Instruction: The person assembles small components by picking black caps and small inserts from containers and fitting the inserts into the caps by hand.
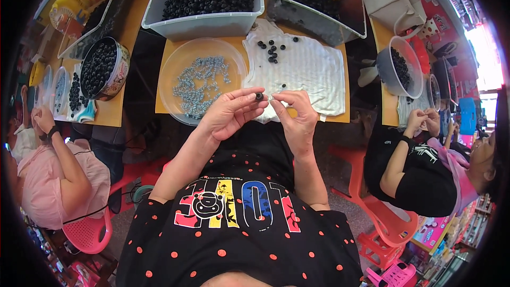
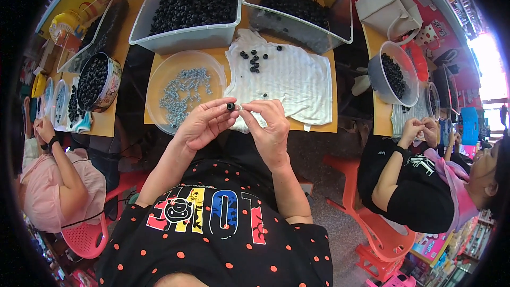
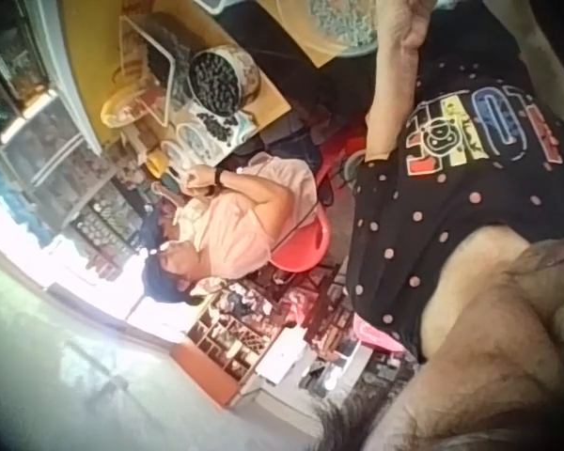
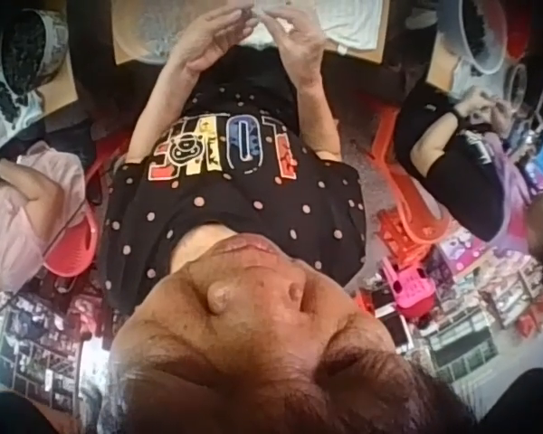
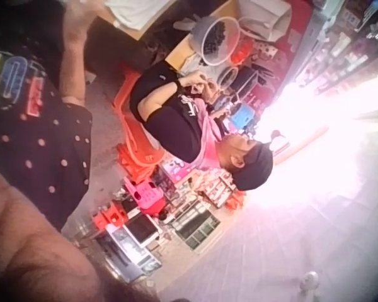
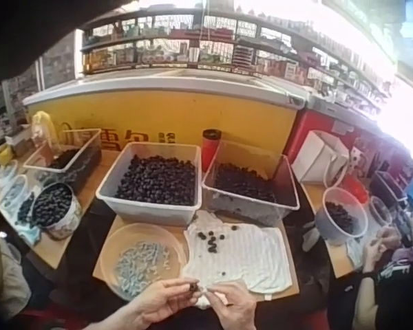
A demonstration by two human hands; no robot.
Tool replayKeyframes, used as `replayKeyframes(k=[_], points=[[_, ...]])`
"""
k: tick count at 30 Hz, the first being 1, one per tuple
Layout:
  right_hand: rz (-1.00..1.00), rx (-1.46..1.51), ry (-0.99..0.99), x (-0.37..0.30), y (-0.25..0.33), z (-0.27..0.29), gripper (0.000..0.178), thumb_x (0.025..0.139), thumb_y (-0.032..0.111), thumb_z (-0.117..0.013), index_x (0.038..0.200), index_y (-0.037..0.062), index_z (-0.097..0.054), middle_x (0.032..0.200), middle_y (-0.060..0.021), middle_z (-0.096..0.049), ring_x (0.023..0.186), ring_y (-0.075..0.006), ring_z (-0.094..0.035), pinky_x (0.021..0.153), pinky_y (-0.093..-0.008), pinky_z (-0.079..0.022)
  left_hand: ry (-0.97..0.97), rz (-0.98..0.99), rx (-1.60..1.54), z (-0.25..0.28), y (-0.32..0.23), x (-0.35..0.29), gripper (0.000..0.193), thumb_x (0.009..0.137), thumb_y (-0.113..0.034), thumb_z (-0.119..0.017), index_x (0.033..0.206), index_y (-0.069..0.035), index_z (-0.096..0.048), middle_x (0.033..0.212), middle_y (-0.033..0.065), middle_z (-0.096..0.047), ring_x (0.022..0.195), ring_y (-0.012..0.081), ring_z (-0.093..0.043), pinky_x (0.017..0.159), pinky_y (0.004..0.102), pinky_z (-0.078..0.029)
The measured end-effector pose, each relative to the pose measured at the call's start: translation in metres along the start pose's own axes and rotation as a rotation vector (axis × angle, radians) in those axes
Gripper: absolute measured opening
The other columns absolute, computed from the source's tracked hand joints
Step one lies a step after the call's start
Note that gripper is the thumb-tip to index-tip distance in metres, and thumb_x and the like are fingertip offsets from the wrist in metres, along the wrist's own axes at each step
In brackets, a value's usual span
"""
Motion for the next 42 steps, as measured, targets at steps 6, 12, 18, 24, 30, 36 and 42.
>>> replayKeyframes(k=[6, 12, 18, 24, 30, 36, 42], points=[[0.067, -0.115, -0.002, 0.0, 0.004, -0.007, 0.016, 0.07, 0.004, -0.074, 0.086, 0.0066, -0.069, 0.084, -0.0044, -0.066, 0.081, -0.02, -0.057, 0.076, -0.0306, -0.043, 0.025, -0.054, 0.029, 0.011, 0.004, -0.001, 0.026, 0.088, -0.004, -0.059, 0.113, 0.002, -0.059, 0.104, 0.0124, -0.064, 0.095, 0.0199, -0.064, 0.085, 0.0287, -0.053], [0.237, -0.319, -0.005, -0.001, 0.011, -0.013, 0.019, 0.069, 0.005, -0.074, 0.087, 0.0103, -0.069, 0.082, -0.0004, -0.063, 0.079, -0.0195, -0.056, 0.077, -0.0327, -0.04, 0.005, -0.133, 0.073, 0.01, 0.006, -0.001, 0.022, 0.087, -0.004, -0.061, 0.108, 0.001, -0.061, 0.101, 0.0102, -0.064, 0.091, 0.0175, -0.064, 0.083, 0.0285, -0.053], [0.276, -0.395, 0.029, -0.012, 0.013, -0.023, 0.027, 0.069, 0.008, -0.074, 0.095, 0.0105, -0.069, 0.09, -0.0007, -0.061, 0.084, -0.0195, -0.054, 0.078, -0.0335, -0.039, -0.064, -0.208, 0.095, 0.013, 0.011, 0.0, 0.018, 0.087, -0.003, -0.06, 0.104, 0.001, -0.063, 0.099, 0.0087, -0.064, 0.089, 0.0168, -0.063, 0.081, 0.029, -0.053], [-0.325, 0.048, -0.034, -0.006, -0.045, -0.001, 0.021, 0.082, 0.009, -0.065, 0.102, 0.006, -0.067, 0.099, -0.0113, -0.064, 0.099, -0.0239, -0.058, 0.086, -0.0331, -0.043, -0.046, -0.124, -0.071, 0.018, 0.013, 0.001, 0.018, 0.088, -0.003, -0.059, 0.105, 0.001, -0.061, 0.097, 0.0097, -0.064, 0.089, 0.018, -0.063, 0.081, 0.0283, -0.053], [-0.003, -0.456, 0.076, 0.015, -0.088, 0.007, 0.02, 0.079, 0.006, -0.065, 0.1, 0.0067, -0.067, 0.091, -0.0104, -0.063, 0.088, -0.0261, -0.058, 0.08, -0.0356, -0.045, -0.027, -0.125, -0.131, 0.021, 0.012, 0.002, 0.019, 0.088, -0.003, -0.059, 0.106, 0.001, -0.061, 0.098, 0.01, -0.064, 0.089, 0.0179, -0.064, 0.081, 0.0281, -0.054], [0.137, -0.493, 0.167, 0.011, -0.099, -0.005, 0.02, 0.077, 0.006, -0.066, 0.097, 0.0062, -0.067, 0.085, -0.0081, -0.063, 0.079, -0.0236, -0.058, 0.075, -0.0327, -0.046, -0.06, -0.096, -0.104, 0.021, 0.014, 0.0, 0.02, 0.088, -0.004, -0.06, 0.107, 0.001, -0.06, 0.099, 0.0107, -0.065, 0.088, 0.0173, -0.064, 0.079, 0.0273, -0.054], [-0.487, 0.63, 0.009, 0.008, -0.07, -0.011, 0.018, 0.086, -0.003, -0.058, 0.101, -0.0032, -0.066, 0.085, -0.0011, -0.062, 0.079, -0.0053, -0.053, 0.071, -0.0185, -0.042, -0.065, -0.095, -0.127, 0.021, 0.012, 0.0, 0.02, 0.088, -0.004, -0.06, 0.107, 0.002, -0.06, 0.098, 0.0103, -0.065, 0.088, 0.0169, -0.065, 0.08, 0.0266, -0.054]])
Point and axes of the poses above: each hand's wrist, its own x-axis towards the middle knuckle, its own z-axis out of the back of the hand, y = z × x, the point moved 3 cm from there along x, towards the middle knuckle
